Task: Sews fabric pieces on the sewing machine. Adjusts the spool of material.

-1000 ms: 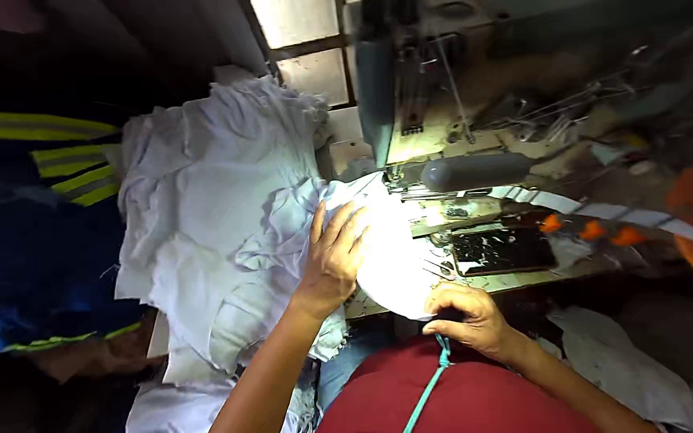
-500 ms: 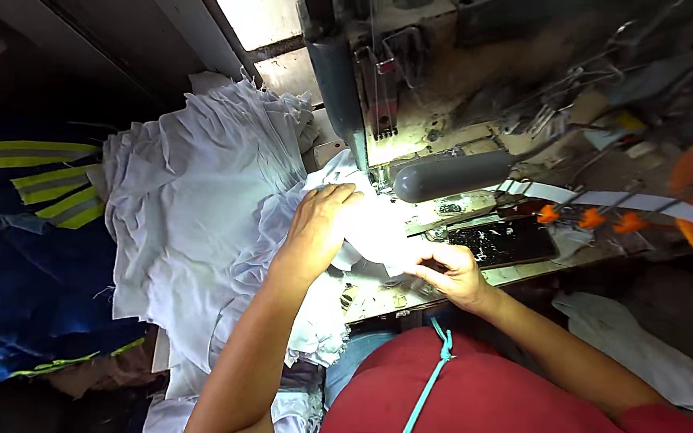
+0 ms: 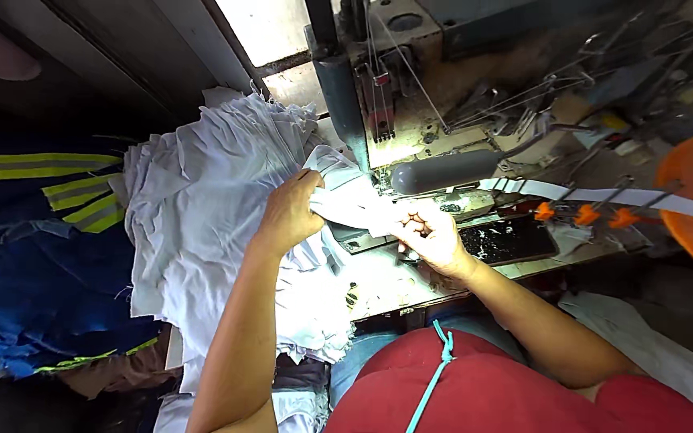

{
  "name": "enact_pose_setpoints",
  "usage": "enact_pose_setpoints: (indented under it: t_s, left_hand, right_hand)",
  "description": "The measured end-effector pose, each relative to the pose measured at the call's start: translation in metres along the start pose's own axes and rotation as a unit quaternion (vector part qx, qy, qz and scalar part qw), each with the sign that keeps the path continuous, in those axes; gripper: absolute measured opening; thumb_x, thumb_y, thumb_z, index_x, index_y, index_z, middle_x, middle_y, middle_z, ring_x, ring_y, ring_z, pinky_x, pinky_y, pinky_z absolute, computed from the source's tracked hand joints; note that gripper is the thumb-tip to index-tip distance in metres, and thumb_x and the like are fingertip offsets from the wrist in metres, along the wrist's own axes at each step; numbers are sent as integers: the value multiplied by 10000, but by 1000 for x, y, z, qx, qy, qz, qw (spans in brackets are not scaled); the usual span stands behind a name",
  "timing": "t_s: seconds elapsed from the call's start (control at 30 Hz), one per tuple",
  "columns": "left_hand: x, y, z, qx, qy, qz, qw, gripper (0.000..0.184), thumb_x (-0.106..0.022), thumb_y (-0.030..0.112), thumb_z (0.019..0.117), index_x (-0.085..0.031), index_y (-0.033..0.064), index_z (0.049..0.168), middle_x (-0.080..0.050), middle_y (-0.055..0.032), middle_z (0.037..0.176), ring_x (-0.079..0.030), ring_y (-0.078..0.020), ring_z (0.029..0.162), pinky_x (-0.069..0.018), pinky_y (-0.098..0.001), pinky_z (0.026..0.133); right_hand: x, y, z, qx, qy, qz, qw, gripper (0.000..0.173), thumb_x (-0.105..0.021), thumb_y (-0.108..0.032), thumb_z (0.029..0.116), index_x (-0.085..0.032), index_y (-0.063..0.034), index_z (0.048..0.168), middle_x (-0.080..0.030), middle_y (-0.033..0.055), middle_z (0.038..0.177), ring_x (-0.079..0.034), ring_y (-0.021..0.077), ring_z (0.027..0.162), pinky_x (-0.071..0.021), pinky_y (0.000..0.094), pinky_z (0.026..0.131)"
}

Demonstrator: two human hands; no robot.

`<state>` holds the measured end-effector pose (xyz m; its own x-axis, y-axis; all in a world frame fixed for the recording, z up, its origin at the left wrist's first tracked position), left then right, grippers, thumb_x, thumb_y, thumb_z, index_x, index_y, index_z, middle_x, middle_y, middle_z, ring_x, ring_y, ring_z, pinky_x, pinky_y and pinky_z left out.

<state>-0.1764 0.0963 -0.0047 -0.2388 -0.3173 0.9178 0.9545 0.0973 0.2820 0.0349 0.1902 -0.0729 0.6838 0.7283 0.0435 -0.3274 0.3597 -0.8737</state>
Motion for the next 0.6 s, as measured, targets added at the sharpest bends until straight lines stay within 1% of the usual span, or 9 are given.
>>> enact_pose_setpoints:
  t_s: [0.07,0.13,0.2,0.27,0.37,0.43,0.5,0.53,0.6]
  left_hand:
    - [5,-4,-16,-12,-64,-56,996,433,-763,218,739,-624,16,1095,-661,-146,888,-658,-322,831,-520,-563,717]
    - [12,-10,-26,-27,-103,-101,989,507,-751,363,798,-631,33,1164,-662,-59,858,-635,-177,797,-527,-433,728]
    - [23,-15,-31,-27,-120,-146,982,326,-717,296,866,-685,38,1063,-685,-31,909,-643,-98,852,-537,-359,806]
    - [31,-16,-33,-28,-122,-170,977,157,-676,185,896,-688,44,963,-659,6,864,-607,-36,811,-509,-272,781]
    - [49,8,-33,-66,-46,-175,981,123,-639,143,912,-681,42,969,-666,33,903,-603,36,858,-496,-175,826]
    - [61,44,-36,-113,8,-142,983,140,-632,160,907,-680,41,962,-677,16,936,-621,19,919,-505,-186,878]
    - [62,81,-43,-166,20,-115,979,130,-615,183,877,-674,67,881,-663,4,894,-626,-72,939,-500,-302,921]
    - [57,94,-46,-187,21,-110,976,134,-615,196,867,-680,82,845,-663,8,856,-627,-90,915,-495,-332,918]
    - [38,108,-51,-211,21,-112,971,146,-622,224,852,-700,106,814,-666,24,796,-617,-82,847,-474,-313,856]
  right_hand:
    - [0,-1,1,-2,-14,0,1000,121,-689,-57,924,-654,8,1020,-672,-4,748,-622,29,580,-554,184,554]
    - [1,-2,3,-2,-29,-7,1000,119,-676,-43,926,-654,16,1027,-673,-3,751,-619,24,572,-556,180,549]
    - [1,-3,5,0,-41,-17,999,134,-665,-44,937,-656,24,1052,-680,4,774,-620,23,575,-556,179,550]
    - [1,-4,5,13,-50,-24,998,141,-665,-48,939,-659,30,1057,-679,20,794,-618,31,585,-556,184,550]
    - [-1,-8,3,37,-82,-48,995,161,-679,-78,941,-675,19,1070,-673,39,829,-603,39,622,-540,189,575]
    - [-3,-15,-2,53,-105,-72,990,127,-676,-93,943,-703,11,1012,-686,53,865,-632,52,700,-561,213,659]
    - [-4,-22,-10,70,-114,-63,989,133,-651,-90,955,-714,16,902,-681,45,814,-635,41,727,-552,206,694]
    - [-5,-25,-16,77,-118,-56,988,158,-639,-92,970,-720,22,894,-689,48,809,-640,35,732,-552,196,695]
    - [-7,-30,-30,87,-128,-48,987,202,-612,-103,1000,-731,38,920,-704,77,846,-643,40,774,-539,184,734]
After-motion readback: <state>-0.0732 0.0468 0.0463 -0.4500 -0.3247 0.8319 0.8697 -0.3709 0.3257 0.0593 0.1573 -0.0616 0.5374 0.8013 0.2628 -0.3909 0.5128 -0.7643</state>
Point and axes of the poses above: each hand's wrist, its own z-axis towards the middle knuckle, its own x-axis out of the back of the hand, y = z × x, the point moved 6 cm from there along z, towards the middle knuckle
